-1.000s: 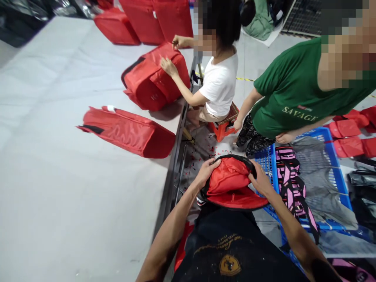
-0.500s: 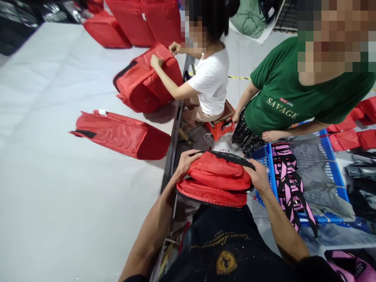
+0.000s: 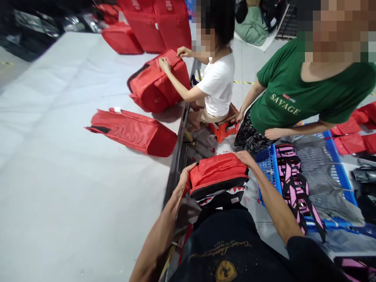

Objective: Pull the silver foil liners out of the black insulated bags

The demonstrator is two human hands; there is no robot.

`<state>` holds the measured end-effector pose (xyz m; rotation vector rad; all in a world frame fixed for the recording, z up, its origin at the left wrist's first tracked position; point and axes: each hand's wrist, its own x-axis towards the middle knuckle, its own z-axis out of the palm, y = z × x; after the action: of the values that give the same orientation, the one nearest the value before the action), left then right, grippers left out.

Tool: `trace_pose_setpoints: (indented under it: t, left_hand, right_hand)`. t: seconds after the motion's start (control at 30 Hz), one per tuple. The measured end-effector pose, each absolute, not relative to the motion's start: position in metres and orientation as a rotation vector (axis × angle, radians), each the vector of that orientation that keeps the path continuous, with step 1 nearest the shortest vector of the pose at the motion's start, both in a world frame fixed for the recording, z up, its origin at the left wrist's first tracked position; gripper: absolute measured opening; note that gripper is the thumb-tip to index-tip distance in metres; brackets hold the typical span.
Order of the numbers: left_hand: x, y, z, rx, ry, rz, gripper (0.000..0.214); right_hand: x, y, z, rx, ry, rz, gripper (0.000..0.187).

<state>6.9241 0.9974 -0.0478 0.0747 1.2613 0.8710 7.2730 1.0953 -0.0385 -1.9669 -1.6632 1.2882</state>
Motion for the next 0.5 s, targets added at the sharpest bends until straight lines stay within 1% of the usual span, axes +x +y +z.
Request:
trace_pose_setpoints:
  t: [0.07, 0.13, 0.2, 0.27, 0.3, 0.33, 0.37, 0.4, 0.47, 0.5]
  left_hand:
    - [6.924, 0.976, -0.042, -0.022, 1.169, 0.912, 0.046]
    - [6.924, 0.951, -0.04, -0.031, 1.128, 0.958, 0.048]
    - [6.926, 0.925, -0.04, 0.006, 1.108, 0.968, 0.052]
    - [6.927, 0.902, -0.043, 0.068, 1.071, 0.948, 0.06]
    - [6.927, 0.893, -0.045, 0.105, 1.047, 0.938, 0.064]
    - [6.927, 0.885, -0.047, 0.143, 1.028, 0.927, 0.067]
    - [6.927, 0.878, -0.049, 0.18, 1.024, 0.916, 0.069]
    - [6.926, 0.871, -0.051, 0.217, 1.031, 0.897, 0.069]
    - [6.927, 0.86, -0.054, 0.313, 1.056, 0.832, 0.069]
    - [6.928, 0.855, -0.056, 0.363, 1.061, 0.783, 0.069]
  right_hand:
    - [7.272, 1.098, -0.022, -2.025, -1.62, 1.16, 0.069]
    - [7.27, 1.086, 0.004, -2.005, -1.507, 0.936, 0.057]
    - [7.265, 1.053, 0.033, -1.884, -1.407, 0.766, 0.055]
    - [7.254, 1.0, 0.056, -1.78, -1.404, 0.698, 0.062]
    - [7.246, 0.97, 0.062, -1.778, -1.448, 0.681, 0.069]
    - [7.239, 0.939, 0.063, -1.819, -1.489, 0.637, 0.08]
    - [7.233, 0.911, 0.06, -1.873, -1.515, 0.625, 0.092]
    - [7.229, 0.886, 0.053, -1.913, -1.516, 0.635, 0.101]
    - [7.231, 0.849, 0.032, -1.999, -1.418, 0.602, 0.107]
    - [7.239, 0.838, 0.021, -2.037, -1.363, 0.568, 0.107]
